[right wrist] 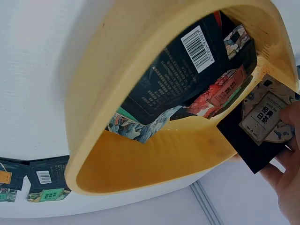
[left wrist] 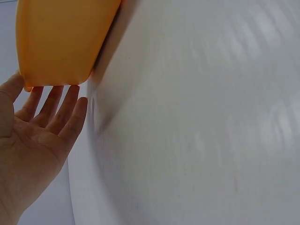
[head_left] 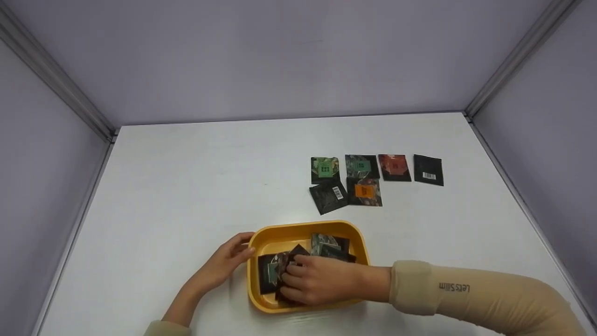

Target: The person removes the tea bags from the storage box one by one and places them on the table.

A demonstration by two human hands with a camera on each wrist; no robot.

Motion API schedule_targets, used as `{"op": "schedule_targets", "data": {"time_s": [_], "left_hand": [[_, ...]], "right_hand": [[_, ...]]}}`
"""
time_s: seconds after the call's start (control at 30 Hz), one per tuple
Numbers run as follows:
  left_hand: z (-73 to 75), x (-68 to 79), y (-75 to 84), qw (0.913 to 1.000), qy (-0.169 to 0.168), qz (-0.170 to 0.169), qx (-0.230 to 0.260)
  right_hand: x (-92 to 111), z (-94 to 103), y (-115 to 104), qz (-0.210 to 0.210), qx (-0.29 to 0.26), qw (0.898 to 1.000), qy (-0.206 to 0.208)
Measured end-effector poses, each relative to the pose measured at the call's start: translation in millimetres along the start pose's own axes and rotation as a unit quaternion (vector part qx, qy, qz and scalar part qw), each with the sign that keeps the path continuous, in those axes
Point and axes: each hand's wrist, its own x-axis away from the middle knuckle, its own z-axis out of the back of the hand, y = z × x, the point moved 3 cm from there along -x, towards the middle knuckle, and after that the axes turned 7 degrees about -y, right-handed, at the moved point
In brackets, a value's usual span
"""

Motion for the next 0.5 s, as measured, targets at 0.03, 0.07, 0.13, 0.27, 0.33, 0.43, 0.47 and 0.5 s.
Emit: {"op": "schedule_targets", "data": {"time_s": [0.03,0.07,0.13,0.27,0.33,0.43,0.47,0.5], "left_hand": [[-0.1,0.2,0.5,1.0,0.0,0.0,0.0],[-0.1,0.3,0.5,1.0,0.0,0.0,-0.001],[-0.1,0.5,0.4,1.0,0.001,-0.001,-0.003],[0.2,0.0,-0.8,1.0,0.001,0.001,-0.008],[0.3,-0.6,-1.4,0.9999,0.001,0.003,-0.011],[0.4,-1.1,-1.8,0.9999,0.001,0.004,-0.013],[0.4,-1.2,-1.6,0.9999,0.0,0.002,-0.015],[0.4,-1.4,-1.8,0.9999,0.0,0.001,-0.014]], "right_hand": [[2.1,0.9,0.6,-0.006,0.0,1.0,0.003],[4.5,1.7,1.3,-0.013,-0.001,1.0,0.005],[9.6,3.5,3.7,-0.026,0.002,1.0,0.011],[21.7,6.5,10.3,-0.057,0.005,0.998,0.032],[28.2,8.0,14.7,-0.076,0.0,0.996,0.047],[39.1,9.3,21.7,-0.107,-0.014,0.991,0.075],[43.2,9.6,24.2,-0.119,-0.021,0.989,0.084],[47.6,9.7,26.6,-0.131,-0.024,0.987,0.094]]}}
